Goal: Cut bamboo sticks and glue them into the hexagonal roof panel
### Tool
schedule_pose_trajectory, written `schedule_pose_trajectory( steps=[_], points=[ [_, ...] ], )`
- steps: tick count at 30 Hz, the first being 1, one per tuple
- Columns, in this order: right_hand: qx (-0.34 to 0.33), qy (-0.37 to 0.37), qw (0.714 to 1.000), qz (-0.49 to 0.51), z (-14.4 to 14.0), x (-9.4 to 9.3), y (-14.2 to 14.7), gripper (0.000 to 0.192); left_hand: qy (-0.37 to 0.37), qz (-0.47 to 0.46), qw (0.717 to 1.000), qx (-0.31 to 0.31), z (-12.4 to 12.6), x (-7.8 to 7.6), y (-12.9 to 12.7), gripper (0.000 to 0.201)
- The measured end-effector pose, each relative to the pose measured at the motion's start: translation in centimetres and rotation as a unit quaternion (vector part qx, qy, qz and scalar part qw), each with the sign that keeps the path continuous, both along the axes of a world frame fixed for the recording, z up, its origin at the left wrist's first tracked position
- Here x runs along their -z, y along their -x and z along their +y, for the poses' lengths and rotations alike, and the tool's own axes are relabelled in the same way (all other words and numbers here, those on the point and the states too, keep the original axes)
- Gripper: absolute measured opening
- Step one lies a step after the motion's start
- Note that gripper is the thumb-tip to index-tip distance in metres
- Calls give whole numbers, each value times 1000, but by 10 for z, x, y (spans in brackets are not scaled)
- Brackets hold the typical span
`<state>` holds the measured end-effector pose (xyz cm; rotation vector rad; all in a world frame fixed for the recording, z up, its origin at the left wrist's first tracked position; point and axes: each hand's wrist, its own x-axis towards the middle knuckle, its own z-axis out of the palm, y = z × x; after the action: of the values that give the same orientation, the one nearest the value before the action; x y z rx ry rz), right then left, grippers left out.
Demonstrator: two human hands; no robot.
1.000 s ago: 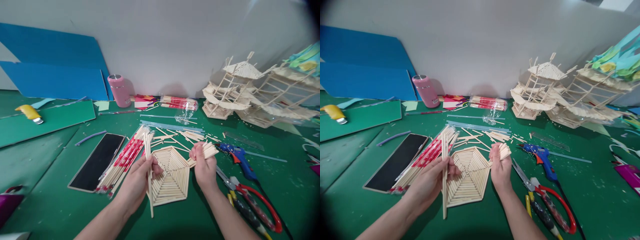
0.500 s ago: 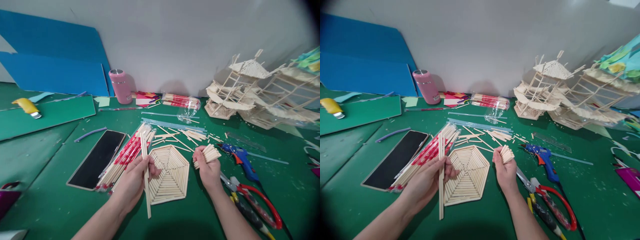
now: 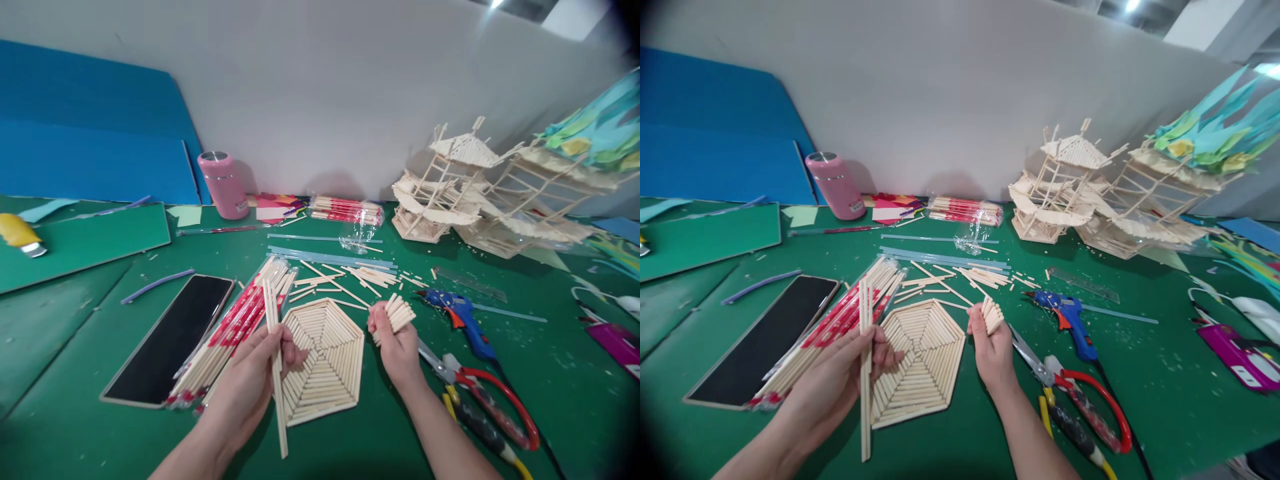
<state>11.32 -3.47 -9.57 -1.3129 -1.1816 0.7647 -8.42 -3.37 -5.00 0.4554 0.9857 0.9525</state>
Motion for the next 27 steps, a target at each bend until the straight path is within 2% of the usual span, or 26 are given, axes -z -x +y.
schedule_pose_trajectory(
  steps=[6, 14, 19, 22, 24, 25, 27],
  points=[
    [-2, 2, 1000, 14, 0, 4, -1, 19, -5, 3, 1000, 0, 0, 3, 1, 20],
    [-6, 3, 999, 52, 0, -2, 2, 26, -10, 3, 1000, 3, 2, 5, 1, 20],
    [-15, 9, 993, 115, 1, -7, 2, 27, -12, 4, 1000, 6, 1, 3, 1, 20],
    [-30, 21, 984, 176, -2, -17, 5, 30, 2, -5, 1000, 16, 1, 1, 1, 19],
    [-55, 44, 967, 246, -6, -29, 8, 29, 12, -22, 999, 31, 2, -2, -1, 18],
    [-72, 63, 949, 300, -9, -36, 10, 27, 18, -28, 999, 39, 2, -3, -2, 18],
    [-107, 108, 887, 437, -13, -48, 13, 22, 27, -31, 998, 57, 2, -7, -5, 18]
  ],
)
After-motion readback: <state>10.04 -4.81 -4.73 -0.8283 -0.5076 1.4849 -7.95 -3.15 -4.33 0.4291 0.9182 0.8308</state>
